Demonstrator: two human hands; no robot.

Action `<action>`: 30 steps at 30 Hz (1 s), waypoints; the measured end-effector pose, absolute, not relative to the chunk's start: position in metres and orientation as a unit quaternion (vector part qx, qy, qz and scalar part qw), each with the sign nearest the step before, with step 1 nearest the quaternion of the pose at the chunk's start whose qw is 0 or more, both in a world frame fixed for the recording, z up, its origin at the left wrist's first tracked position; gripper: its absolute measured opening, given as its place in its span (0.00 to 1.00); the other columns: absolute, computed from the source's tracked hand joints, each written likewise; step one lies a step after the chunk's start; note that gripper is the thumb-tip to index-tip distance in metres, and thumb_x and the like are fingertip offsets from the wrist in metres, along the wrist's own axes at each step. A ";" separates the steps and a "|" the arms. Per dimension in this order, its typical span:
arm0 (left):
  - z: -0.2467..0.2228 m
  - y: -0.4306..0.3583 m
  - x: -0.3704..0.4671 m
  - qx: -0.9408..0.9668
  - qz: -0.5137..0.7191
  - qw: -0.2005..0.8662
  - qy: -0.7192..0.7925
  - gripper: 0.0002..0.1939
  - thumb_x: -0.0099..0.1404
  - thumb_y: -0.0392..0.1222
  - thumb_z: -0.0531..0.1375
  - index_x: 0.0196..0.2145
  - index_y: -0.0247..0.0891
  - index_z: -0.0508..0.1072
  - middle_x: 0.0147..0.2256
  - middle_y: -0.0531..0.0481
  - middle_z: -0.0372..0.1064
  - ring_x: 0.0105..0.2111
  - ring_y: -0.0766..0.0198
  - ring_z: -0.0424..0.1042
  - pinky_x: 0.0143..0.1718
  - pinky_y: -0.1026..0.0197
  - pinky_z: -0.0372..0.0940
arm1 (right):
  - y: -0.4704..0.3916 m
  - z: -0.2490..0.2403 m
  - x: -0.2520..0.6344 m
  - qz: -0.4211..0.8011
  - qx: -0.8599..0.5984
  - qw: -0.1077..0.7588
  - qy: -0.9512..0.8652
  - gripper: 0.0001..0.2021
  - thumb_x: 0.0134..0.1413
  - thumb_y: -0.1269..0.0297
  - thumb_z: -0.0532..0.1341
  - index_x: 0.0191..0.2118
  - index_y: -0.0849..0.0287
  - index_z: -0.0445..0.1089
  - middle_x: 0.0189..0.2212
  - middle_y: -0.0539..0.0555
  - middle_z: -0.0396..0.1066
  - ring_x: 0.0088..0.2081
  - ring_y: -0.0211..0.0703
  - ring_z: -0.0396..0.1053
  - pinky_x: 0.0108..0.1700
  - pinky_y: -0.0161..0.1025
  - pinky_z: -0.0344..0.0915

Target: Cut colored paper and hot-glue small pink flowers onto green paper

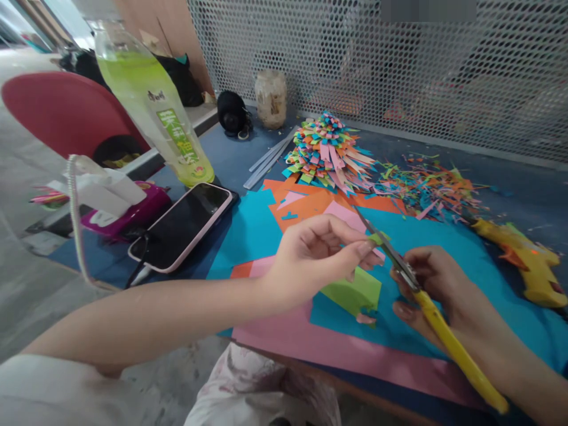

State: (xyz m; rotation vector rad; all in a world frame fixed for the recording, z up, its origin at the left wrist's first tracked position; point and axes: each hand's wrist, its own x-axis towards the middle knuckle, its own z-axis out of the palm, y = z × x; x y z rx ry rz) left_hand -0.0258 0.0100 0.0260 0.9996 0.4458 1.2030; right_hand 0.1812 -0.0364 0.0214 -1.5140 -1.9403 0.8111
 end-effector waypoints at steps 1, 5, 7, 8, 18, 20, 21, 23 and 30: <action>0.026 0.010 -0.026 0.446 0.538 0.686 0.202 0.08 0.60 0.38 0.66 0.26 0.34 0.72 0.25 0.51 0.76 0.21 0.73 0.73 0.25 0.71 0.69 | -0.036 0.022 0.181 0.300 -0.561 0.271 -0.722 0.17 0.53 0.49 0.62 0.41 0.48 0.55 0.29 0.44 0.61 0.25 0.35 0.62 0.24 0.31 0.64; 0.026 0.010 -0.026 0.444 0.535 0.687 0.210 0.09 0.59 0.39 0.67 0.26 0.34 0.72 0.24 0.51 0.76 0.21 0.72 0.73 0.24 0.71 0.68 | -0.037 0.022 0.181 0.294 -0.567 0.264 -0.723 0.17 0.54 0.49 0.62 0.42 0.48 0.55 0.28 0.44 0.60 0.25 0.36 0.62 0.24 0.31 0.64; 0.026 0.010 -0.026 0.444 0.533 0.689 0.207 0.08 0.60 0.38 0.66 0.26 0.34 0.72 0.24 0.52 0.76 0.21 0.73 0.73 0.24 0.71 0.68 | -0.037 0.022 0.182 0.298 -0.564 0.269 -0.721 0.17 0.54 0.49 0.62 0.42 0.48 0.55 0.29 0.44 0.60 0.25 0.36 0.63 0.25 0.32 0.65; 0.025 0.010 -0.026 0.446 0.533 0.689 0.206 0.08 0.60 0.37 0.66 0.27 0.34 0.72 0.25 0.52 0.76 0.21 0.73 0.73 0.24 0.71 0.68 | -0.037 0.021 0.182 0.299 -0.563 0.273 -0.721 0.17 0.54 0.49 0.62 0.41 0.48 0.55 0.29 0.44 0.61 0.26 0.35 0.64 0.25 0.32 0.65; 0.023 0.010 -0.026 0.448 0.519 0.692 0.227 0.10 0.59 0.41 0.67 0.27 0.34 0.71 0.25 0.50 0.76 0.24 0.69 0.76 0.24 0.70 0.69 | -0.038 0.022 0.183 0.296 -0.579 0.244 -0.720 0.15 0.52 0.56 0.62 0.42 0.49 0.55 0.27 0.43 0.61 0.24 0.37 0.61 0.23 0.33 0.61; 0.023 0.010 -0.026 0.446 0.517 0.693 0.229 0.10 0.59 0.41 0.67 0.27 0.35 0.71 0.25 0.50 0.76 0.25 0.68 0.76 0.24 0.69 0.69 | -0.037 0.023 0.182 0.300 -0.580 0.242 -0.718 0.16 0.51 0.57 0.62 0.42 0.49 0.55 0.27 0.43 0.61 0.24 0.37 0.61 0.23 0.33 0.62; 0.022 0.010 -0.026 0.447 0.517 0.694 0.228 0.10 0.59 0.41 0.67 0.27 0.35 0.71 0.25 0.50 0.76 0.25 0.68 0.76 0.24 0.69 0.69 | -0.037 0.023 0.182 0.302 -0.580 0.243 -0.716 0.16 0.51 0.57 0.62 0.42 0.49 0.55 0.27 0.44 0.61 0.24 0.37 0.61 0.24 0.33 0.62; 0.022 0.010 -0.026 0.449 0.518 0.694 0.221 0.09 0.60 0.40 0.66 0.27 0.35 0.71 0.26 0.50 0.76 0.24 0.69 0.76 0.24 0.70 0.69 | -0.038 0.023 0.182 0.304 -0.579 0.245 -0.716 0.16 0.52 0.58 0.62 0.42 0.49 0.55 0.28 0.44 0.61 0.24 0.37 0.61 0.23 0.33 0.62; 0.023 0.010 -0.026 0.448 0.528 0.691 0.207 0.07 0.60 0.38 0.66 0.28 0.35 0.72 0.25 0.50 0.76 0.26 0.70 0.76 0.24 0.71 0.68 | -0.039 0.024 0.182 0.317 -0.580 0.254 -0.706 0.16 0.51 0.57 0.63 0.40 0.50 0.55 0.28 0.45 0.61 0.24 0.36 0.62 0.23 0.32 0.62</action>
